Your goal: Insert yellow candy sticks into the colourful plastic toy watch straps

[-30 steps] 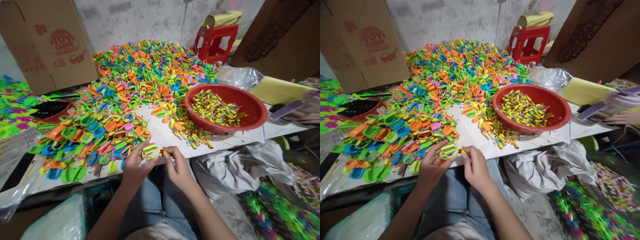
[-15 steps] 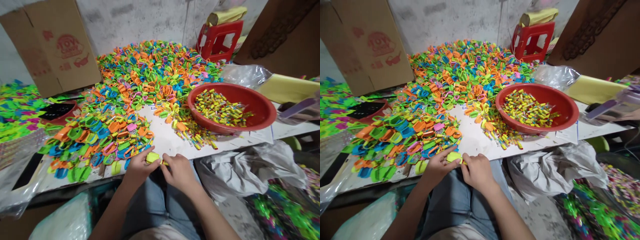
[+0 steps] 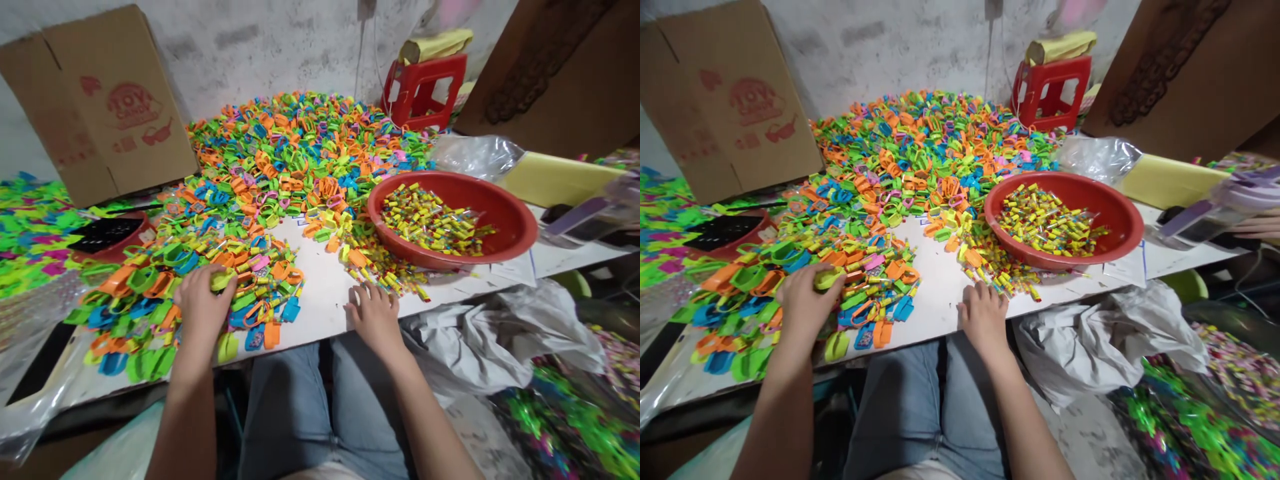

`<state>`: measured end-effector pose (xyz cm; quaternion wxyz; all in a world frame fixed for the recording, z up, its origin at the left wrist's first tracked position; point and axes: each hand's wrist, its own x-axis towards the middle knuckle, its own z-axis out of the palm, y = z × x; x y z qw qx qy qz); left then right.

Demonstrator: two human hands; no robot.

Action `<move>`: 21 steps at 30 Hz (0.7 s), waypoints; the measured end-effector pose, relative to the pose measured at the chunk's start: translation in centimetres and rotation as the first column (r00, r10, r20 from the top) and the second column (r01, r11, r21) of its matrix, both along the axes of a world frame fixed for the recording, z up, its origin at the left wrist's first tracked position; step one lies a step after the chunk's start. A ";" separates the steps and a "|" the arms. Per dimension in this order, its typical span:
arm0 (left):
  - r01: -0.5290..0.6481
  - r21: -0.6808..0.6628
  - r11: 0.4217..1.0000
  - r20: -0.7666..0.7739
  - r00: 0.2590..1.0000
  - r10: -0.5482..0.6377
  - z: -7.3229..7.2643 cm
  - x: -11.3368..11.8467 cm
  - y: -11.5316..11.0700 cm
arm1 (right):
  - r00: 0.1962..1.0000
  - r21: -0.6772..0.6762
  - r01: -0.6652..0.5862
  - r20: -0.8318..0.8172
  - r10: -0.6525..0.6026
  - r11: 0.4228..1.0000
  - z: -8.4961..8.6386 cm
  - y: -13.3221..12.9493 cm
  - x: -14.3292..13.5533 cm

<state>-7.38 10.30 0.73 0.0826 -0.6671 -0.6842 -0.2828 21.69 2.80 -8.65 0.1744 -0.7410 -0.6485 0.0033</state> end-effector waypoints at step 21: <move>0.311 -0.500 0.809 0.040 0.941 -0.336 -3.5 21.1 10.4 | 0.993 -0.016 0.115 -0.029 -0.115 0.993 0.0 1.1 0.0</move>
